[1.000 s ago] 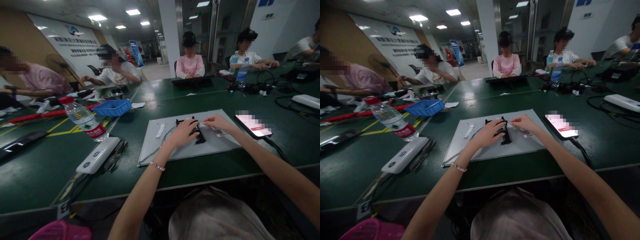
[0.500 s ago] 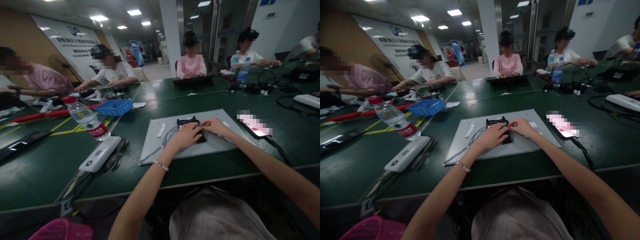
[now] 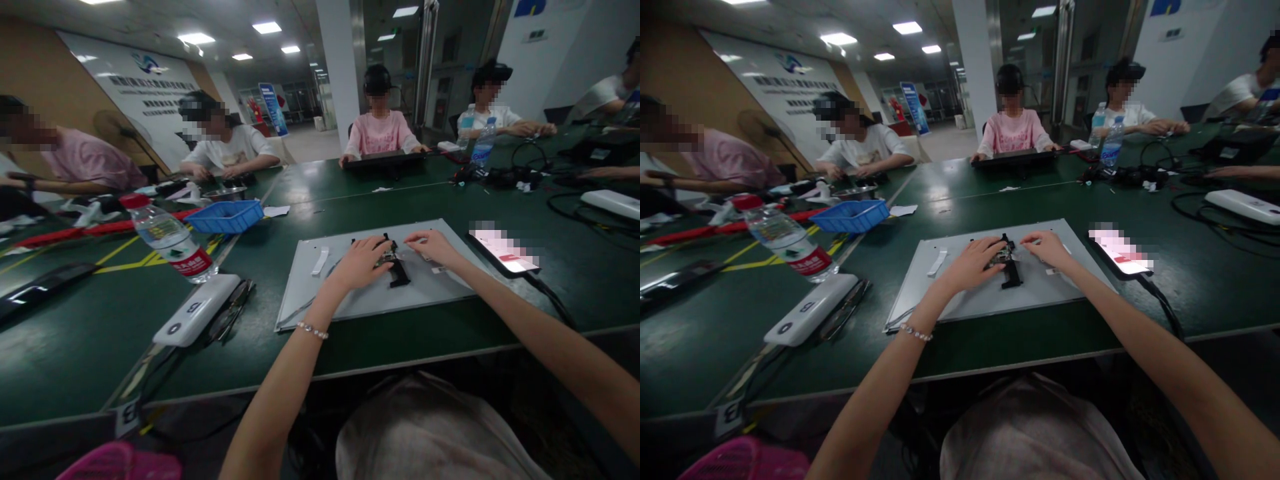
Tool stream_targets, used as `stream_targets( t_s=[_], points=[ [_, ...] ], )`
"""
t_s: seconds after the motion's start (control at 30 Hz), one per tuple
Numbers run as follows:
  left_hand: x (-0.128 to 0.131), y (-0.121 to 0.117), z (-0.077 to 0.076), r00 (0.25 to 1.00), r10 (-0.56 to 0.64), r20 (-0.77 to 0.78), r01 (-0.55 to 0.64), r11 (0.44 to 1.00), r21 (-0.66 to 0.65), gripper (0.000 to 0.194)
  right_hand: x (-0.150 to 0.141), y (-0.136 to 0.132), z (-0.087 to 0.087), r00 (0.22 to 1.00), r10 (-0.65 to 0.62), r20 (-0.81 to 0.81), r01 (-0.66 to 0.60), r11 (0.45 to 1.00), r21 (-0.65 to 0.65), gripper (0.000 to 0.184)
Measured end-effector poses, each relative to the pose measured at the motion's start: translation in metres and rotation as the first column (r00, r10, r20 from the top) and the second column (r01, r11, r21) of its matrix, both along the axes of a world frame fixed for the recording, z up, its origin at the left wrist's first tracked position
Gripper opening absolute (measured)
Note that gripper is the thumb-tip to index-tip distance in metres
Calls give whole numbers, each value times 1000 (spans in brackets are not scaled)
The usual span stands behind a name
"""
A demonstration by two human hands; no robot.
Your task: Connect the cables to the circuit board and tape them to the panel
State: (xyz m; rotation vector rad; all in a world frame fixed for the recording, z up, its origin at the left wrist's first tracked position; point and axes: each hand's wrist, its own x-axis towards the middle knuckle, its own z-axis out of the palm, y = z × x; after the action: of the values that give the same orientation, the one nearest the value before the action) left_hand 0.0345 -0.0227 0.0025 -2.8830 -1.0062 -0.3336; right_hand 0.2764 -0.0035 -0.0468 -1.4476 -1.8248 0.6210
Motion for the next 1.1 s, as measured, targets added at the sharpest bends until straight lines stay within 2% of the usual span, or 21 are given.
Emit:
stream_targets(
  t_s=[0.1, 0.23, 0.4, 0.57, 0.93, 1.1],
  points=[
    [-26, 14, 12, 990, 137, 30, -139, 989, 52, 43, -3, -2, 0, 997, -10, 71, 8, 999, 35, 20],
    [-70, 36, 14, 946, 322, 47, -322, 947, -1, 37, -7, -7, 2, 990, 5, 143, -17, 997, 80, 21],
    [-106, 52, 3, 926, 366, 91, -341, 916, -212, 40, -4, -7, 2, 982, 18, 188, -38, 994, 104, 23],
    [-116, 56, -2, 927, 369, 71, -327, 885, -331, 37, -4, -6, 0, 978, 30, 207, -54, 992, 113, 22],
    [-124, 61, -4, 897, 438, 65, -410, 877, -251, 27, -5, -9, 1, 968, 55, 246, -91, 987, 136, 24],
    [-131, 62, -3, 893, 435, 119, -374, 861, -344, 21, -7, -9, 2, 976, 14, 219, -54, 983, 178, 22]
  ],
)
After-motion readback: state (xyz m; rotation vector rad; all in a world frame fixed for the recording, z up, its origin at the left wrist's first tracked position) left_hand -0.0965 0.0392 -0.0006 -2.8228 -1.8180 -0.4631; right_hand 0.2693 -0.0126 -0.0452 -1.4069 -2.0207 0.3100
